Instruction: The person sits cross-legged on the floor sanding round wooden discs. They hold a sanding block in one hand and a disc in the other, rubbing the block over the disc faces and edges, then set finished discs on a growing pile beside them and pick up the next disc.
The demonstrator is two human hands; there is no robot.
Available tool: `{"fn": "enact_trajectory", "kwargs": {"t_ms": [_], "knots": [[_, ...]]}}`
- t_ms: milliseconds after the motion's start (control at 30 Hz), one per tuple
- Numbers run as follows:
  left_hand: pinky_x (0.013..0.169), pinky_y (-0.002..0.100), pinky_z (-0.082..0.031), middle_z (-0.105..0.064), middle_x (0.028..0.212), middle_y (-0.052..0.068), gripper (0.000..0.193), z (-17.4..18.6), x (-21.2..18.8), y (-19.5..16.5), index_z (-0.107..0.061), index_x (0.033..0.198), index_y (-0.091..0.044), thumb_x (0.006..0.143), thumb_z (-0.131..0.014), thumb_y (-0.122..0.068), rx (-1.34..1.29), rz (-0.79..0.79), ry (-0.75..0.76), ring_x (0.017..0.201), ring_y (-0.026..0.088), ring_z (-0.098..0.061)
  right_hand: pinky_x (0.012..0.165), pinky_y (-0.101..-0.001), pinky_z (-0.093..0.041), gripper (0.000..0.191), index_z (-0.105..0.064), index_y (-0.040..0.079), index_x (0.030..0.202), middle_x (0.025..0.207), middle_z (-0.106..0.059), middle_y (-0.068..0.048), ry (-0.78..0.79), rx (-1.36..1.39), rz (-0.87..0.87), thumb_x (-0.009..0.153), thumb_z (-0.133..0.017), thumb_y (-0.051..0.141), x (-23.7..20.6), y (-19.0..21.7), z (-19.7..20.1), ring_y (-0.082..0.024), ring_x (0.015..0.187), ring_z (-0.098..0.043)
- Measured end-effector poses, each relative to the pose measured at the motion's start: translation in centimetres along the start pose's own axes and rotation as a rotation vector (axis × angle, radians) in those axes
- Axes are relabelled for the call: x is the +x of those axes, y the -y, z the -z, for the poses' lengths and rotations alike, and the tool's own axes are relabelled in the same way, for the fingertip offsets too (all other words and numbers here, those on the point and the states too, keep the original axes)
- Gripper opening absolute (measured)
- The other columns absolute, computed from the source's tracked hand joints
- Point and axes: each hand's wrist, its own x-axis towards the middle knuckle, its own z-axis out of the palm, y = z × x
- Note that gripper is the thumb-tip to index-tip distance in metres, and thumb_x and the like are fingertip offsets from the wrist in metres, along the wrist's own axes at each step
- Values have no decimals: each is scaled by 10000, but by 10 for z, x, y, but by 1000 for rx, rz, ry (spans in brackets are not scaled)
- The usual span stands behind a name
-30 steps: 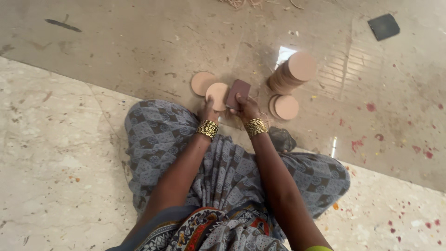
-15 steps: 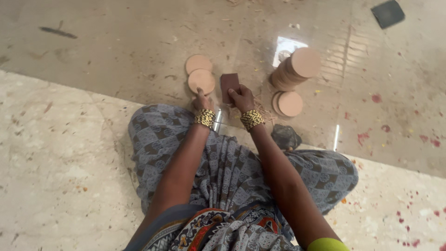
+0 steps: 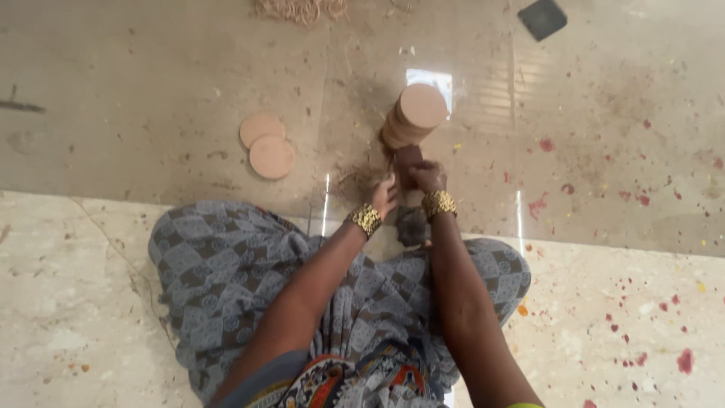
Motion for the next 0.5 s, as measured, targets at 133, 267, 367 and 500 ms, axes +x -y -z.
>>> {"fn": "enact_trajectory", "kwargs": {"t_ms": [133, 267, 367, 500], "knots": [[951, 454, -503, -587, 1343, 62, 592, 6, 0, -3, -514, 1481, -108, 941, -654, -305, 18, -42, -10, 1195, 251, -554, 923, -446, -574, 381, -796, 102, 1057, 1020, -758, -191, 30, -24, -81, 768, -778, 351, -4, 4, -7, -341, 984, -723], [817, 407, -542, -647, 1134, 99, 453, 13, -7, -7, -578, 1285, -74, 915, -727, -287, 141, -255, -19, 989, 258, -620, 867, -438, -560, 340, -805, 49, 975, 996, -749, -215, -173, -48, 163, 743, -837, 295, -13, 1, -18, -373, 966, -704], [718, 368, -545, -678, 983, 107, 372, 24, -17, -18, -612, 1139, -81, 877, -782, -282, 575, -528, -147, 848, 256, -643, 889, -384, -566, 342, -765, 21, 1090, 1069, -764, -167, 97, 363, 5, 853, -789, 267, -17, -4, -21, -280, 965, -723], [708, 358, -563, -728, 893, 150, 319, 42, -38, -37, -668, 1046, -20, 850, -792, -238, 938, -842, -206, 801, 254, -714, 866, -318, -573, 378, -701, -46, 1208, 1080, -753, -102, 230, 1083, -16, 925, -743, 201, -19, 2, -20, -182, 954, -710]]}}
